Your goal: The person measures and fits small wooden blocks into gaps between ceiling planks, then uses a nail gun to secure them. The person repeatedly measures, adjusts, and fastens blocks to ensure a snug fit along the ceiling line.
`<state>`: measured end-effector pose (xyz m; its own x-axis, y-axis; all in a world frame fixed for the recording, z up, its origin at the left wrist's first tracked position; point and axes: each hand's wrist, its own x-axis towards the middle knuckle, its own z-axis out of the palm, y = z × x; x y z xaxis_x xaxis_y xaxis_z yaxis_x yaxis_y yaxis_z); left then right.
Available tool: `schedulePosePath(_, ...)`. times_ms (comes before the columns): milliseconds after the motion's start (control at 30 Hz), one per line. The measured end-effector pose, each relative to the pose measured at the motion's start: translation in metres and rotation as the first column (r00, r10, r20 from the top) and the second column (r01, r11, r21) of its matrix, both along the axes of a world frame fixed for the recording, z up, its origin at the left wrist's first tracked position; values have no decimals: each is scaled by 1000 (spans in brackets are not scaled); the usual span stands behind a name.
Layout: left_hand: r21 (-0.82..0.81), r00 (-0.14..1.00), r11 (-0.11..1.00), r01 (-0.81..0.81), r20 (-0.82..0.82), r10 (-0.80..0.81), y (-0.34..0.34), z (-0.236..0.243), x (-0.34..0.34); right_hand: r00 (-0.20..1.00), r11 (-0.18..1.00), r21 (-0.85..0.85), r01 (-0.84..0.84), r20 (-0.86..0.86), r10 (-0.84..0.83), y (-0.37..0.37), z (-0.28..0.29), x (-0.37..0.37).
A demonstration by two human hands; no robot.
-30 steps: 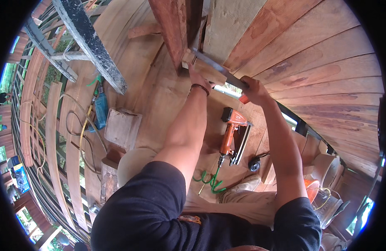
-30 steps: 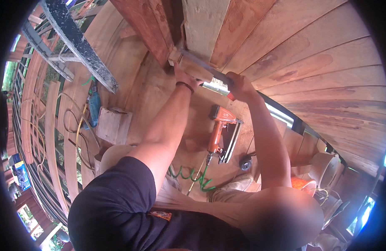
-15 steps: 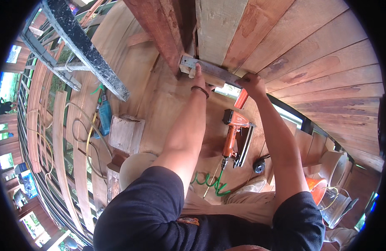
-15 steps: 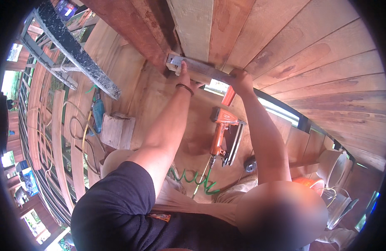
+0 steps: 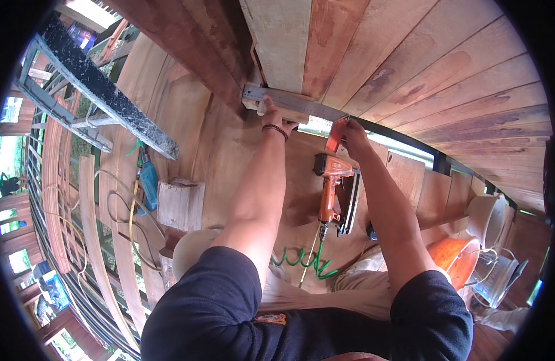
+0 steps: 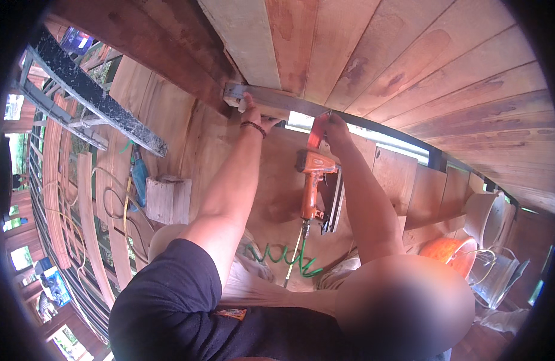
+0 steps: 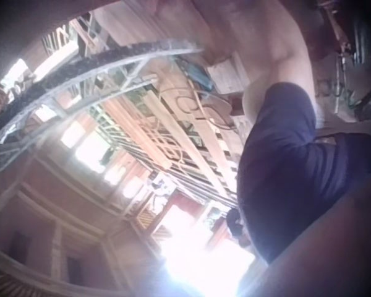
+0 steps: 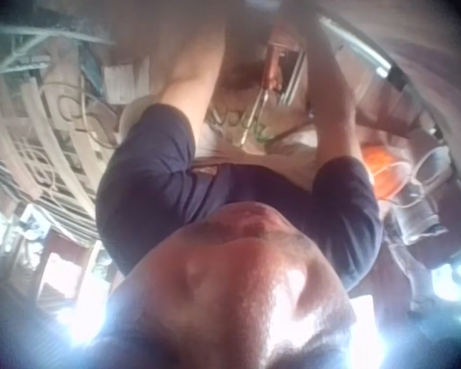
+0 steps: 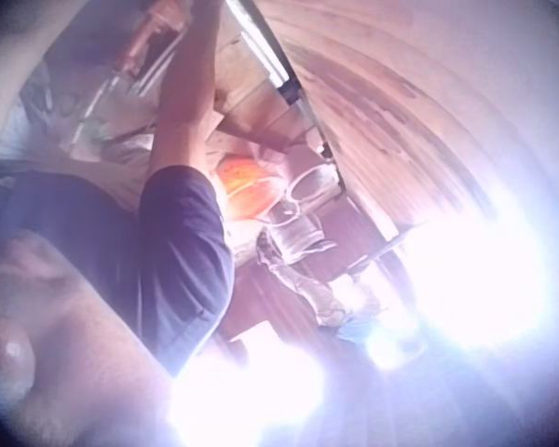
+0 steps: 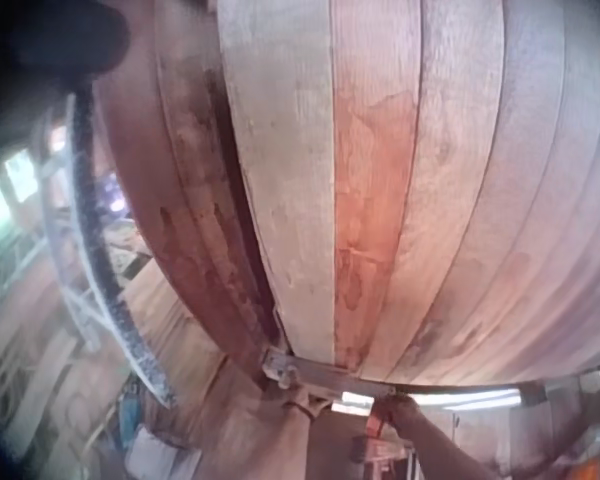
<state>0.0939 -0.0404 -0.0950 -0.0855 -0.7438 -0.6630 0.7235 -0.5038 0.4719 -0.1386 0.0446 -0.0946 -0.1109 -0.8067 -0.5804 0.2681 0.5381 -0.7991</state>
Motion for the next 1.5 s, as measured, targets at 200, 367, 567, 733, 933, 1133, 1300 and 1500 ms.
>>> schedulePosePath(200, -34, 1000, 999, 16, 4, -15, 1, 3, 1, 994, 996, -93, -10, -111, -1, -8, 16, 0)
schedulePosePath(367, -52, 1000, 999, 16, 17, -15, 4, 7, -3, 977, 988, -150, -21, -212, -11, -12, 3, -2)
schedulePosePath(567, -35, 1000, 999, 3, 21, -3, 7, 21, -8, 948, 987, -150, -48, -318, -2, -11, -11, -3)
schedulePosePath(733, -48, 1000, 998, 28, -7, -29, -1, 0, 5, 880, 986, -135, -100, -475, 24, -17, -14, 4)
schedulePosePath(933, -29, 998, 1000, 13, 64, -11, 1, 6, -7, 966, 985, -171, 1, -255, -45, -13, -15, -8)
schedulePosePath(1133, -28, 999, 999, -34, -33, 33, 6, 24, -6, 500, 832, -429, -353, -838, -220, 10, 8, -20)
schedulePosePath(1300, -10, 992, 994, -107, -61, 106, 7, 20, 5, 750, 921, -283, -266, -661, 13, 33, 34, -1)
schedulePosePath(1500, -57, 985, 992, -112, -139, 103, 15, 28, 2, 981, 986, -148, 74, 187, -46, 47, 21, -10)
